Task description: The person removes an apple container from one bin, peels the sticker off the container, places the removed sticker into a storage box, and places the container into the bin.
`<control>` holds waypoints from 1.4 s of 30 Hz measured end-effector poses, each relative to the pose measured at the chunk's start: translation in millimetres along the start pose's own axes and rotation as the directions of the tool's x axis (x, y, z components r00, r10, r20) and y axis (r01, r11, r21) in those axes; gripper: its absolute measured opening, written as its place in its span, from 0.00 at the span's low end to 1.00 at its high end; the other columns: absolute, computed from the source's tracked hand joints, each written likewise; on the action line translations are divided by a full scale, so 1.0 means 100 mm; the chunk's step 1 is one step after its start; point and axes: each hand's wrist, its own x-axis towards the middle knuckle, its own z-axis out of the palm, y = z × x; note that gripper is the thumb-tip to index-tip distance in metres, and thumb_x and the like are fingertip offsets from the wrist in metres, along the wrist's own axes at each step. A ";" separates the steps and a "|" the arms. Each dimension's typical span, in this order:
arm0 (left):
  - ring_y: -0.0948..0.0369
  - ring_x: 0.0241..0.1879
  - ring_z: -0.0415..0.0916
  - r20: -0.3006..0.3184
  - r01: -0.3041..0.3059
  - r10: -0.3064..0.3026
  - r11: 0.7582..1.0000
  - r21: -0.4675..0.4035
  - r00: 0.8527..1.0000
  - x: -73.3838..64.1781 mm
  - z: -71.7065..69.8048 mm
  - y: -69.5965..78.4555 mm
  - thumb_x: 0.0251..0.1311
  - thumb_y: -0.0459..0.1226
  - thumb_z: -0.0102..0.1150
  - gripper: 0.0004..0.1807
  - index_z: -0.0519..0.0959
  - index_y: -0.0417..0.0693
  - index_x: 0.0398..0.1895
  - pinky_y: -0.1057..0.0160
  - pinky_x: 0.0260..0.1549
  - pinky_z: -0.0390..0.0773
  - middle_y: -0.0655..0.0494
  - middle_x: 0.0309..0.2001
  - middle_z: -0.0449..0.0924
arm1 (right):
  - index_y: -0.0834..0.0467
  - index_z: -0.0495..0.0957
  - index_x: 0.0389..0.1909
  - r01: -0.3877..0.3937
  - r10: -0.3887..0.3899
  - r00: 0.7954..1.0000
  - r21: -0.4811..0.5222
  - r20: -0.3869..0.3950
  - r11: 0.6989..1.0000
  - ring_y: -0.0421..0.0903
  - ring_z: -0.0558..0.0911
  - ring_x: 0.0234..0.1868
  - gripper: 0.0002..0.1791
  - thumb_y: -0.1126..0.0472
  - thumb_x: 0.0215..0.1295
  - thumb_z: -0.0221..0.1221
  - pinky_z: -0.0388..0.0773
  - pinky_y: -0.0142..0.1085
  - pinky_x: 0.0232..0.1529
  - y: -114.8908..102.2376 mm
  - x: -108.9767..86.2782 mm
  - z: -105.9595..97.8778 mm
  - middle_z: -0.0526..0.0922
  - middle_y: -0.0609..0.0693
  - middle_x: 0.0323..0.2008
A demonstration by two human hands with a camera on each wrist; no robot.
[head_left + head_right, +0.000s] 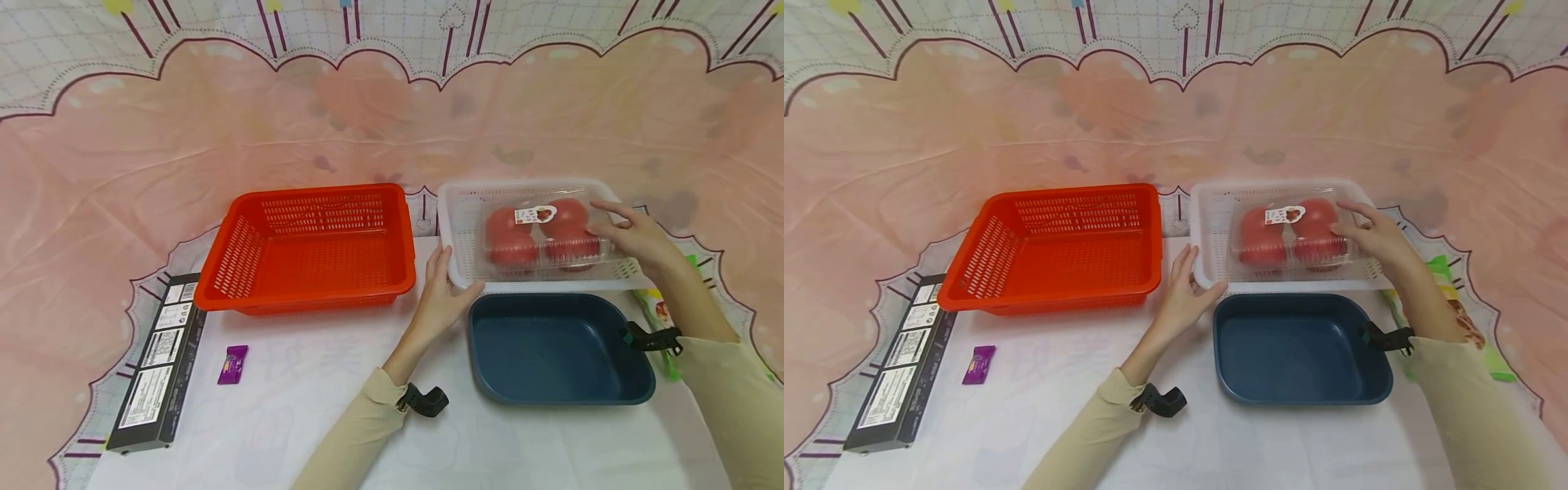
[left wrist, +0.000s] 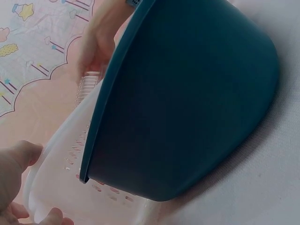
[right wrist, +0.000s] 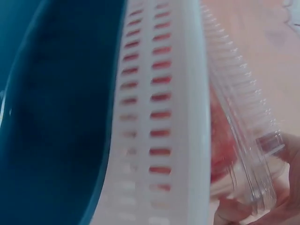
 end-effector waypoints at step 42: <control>0.52 0.68 0.63 -0.005 -0.026 0.026 1.000 0.002 1.000 0.01 0.01 -0.03 0.58 0.47 0.64 0.46 0.52 0.48 0.76 0.52 0.67 0.68 0.58 0.77 0.42 | 0.47 0.65 0.71 0.066 -0.025 0.921 0.092 -0.389 0.994 0.39 0.60 0.41 0.27 0.46 0.72 0.48 0.60 0.36 0.39 -0.10 -0.09 0.33 0.62 0.32 0.40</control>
